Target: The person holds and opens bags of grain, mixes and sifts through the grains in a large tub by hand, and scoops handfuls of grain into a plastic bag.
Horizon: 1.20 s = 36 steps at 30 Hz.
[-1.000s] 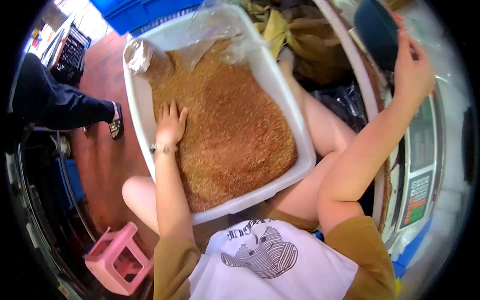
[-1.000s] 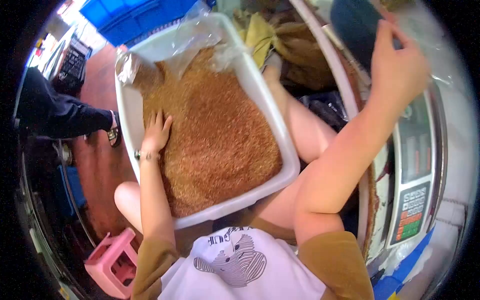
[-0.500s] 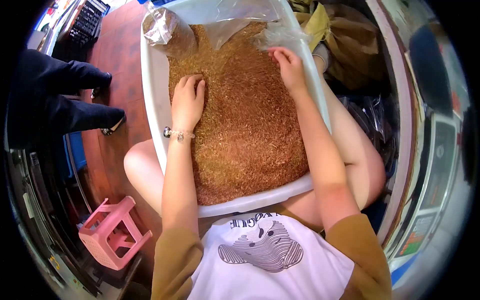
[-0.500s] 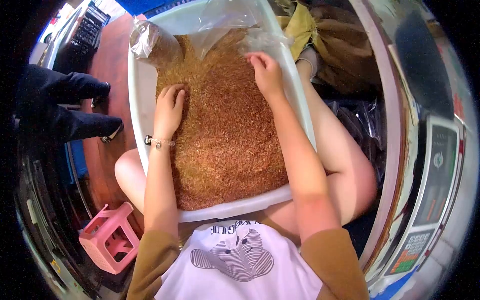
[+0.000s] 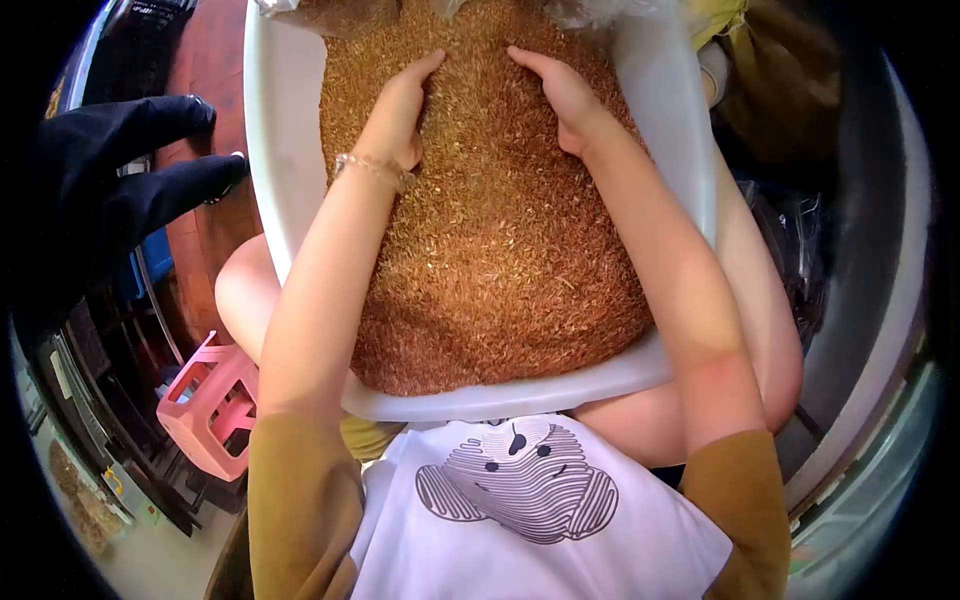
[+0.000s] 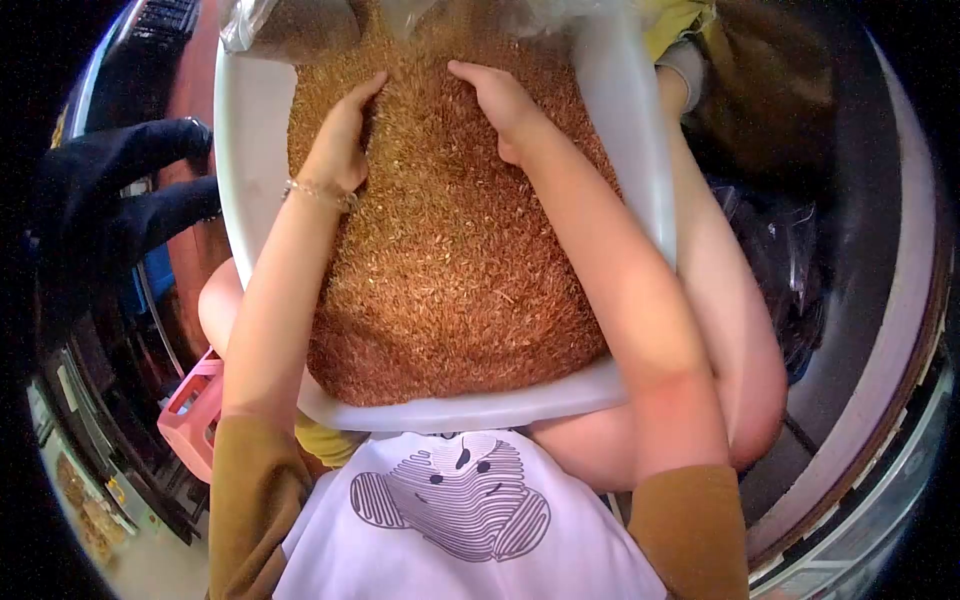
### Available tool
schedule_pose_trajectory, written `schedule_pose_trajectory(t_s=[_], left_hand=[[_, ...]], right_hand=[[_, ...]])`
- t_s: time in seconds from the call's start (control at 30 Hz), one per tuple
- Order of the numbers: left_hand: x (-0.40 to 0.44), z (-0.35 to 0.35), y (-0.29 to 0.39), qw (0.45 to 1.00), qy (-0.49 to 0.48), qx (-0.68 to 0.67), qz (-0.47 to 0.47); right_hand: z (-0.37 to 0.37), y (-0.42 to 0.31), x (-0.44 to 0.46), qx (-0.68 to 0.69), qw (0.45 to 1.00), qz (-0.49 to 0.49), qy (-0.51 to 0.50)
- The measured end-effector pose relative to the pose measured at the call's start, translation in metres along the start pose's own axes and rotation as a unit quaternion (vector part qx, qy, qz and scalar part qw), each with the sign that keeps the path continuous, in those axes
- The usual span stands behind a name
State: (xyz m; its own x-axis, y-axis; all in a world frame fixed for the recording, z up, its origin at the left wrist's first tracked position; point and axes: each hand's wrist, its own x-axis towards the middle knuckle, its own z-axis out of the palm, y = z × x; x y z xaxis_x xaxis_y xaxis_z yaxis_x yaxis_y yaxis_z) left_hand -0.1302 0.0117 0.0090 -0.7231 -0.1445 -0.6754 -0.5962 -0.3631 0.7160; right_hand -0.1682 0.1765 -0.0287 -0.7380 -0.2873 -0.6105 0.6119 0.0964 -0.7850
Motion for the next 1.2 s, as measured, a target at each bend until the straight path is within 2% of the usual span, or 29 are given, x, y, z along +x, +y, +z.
schedule_pose_trajectory(t_s=[0.07, 0.1, 0.17, 0.23, 0.27, 0.37, 0.43, 0.5, 0.63, 0.77, 0.9, 0.93, 1.07, 1.2], left_hand=[[0.001, -0.005, -0.003, 1.0, 0.025, 0.0, -0.009], [0.003, -0.012, -0.005, 0.999, 0.007, -0.033, -0.019], [-0.001, -0.021, -0.007, 0.994, -0.027, -0.101, -0.038], [-0.019, -0.026, -0.007, 0.993, -0.017, -0.115, -0.005], [-0.027, -0.028, -0.007, 0.993, -0.013, -0.118, 0.009], [-0.04, -0.038, -0.012, 0.991, 0.016, -0.129, 0.041], [-0.071, -0.034, -0.012, 0.994, -0.004, -0.092, 0.056], [-0.085, -0.046, -0.022, 0.992, -0.075, -0.081, 0.065], [-0.119, -0.055, -0.038, 0.977, -0.146, -0.066, 0.141], [-0.153, -0.057, -0.059, 0.956, -0.078, 0.057, 0.276], [-0.174, -0.067, -0.082, 0.921, -0.075, 0.154, 0.35], [-0.184, -0.066, -0.082, 0.93, -0.047, 0.182, 0.314], [-0.193, -0.07, -0.093, 0.861, -0.037, 0.296, 0.413], [-0.199, -0.075, -0.094, 0.783, -0.074, 0.411, 0.461]], right_hand=[[0.006, -0.007, -0.016, 0.036, 0.999, 0.019, 0.033], [0.008, -0.006, -0.021, 0.053, 0.997, 0.027, 0.049], [-0.006, 0.003, -0.006, 0.098, 0.99, 0.005, -0.104], [-0.01, 0.0, -0.016, 0.112, 0.98, -0.014, -0.166], [0.0, -0.002, -0.025, 0.06, 0.998, -0.025, -0.02], [0.002, -0.021, -0.045, 0.241, 0.952, 0.078, -0.175], [0.006, -0.019, -0.068, 0.165, 0.973, 0.035, -0.158], [0.014, -0.016, -0.093, 0.104, 0.985, -0.041, -0.135], [0.019, -0.003, -0.116, 0.089, 0.972, -0.048, -0.213], [0.03, 0.005, -0.154, -0.016, 0.976, -0.13, -0.172], [0.04, 0.029, -0.187, -0.055, 0.972, -0.216, -0.076], [0.04, 0.035, -0.193, -0.065, 0.965, -0.246, -0.057], [0.035, 0.046, -0.209, -0.135, 0.934, -0.331, -0.01], [0.029, 0.04, -0.204, -0.207, 0.901, -0.38, -0.013]])
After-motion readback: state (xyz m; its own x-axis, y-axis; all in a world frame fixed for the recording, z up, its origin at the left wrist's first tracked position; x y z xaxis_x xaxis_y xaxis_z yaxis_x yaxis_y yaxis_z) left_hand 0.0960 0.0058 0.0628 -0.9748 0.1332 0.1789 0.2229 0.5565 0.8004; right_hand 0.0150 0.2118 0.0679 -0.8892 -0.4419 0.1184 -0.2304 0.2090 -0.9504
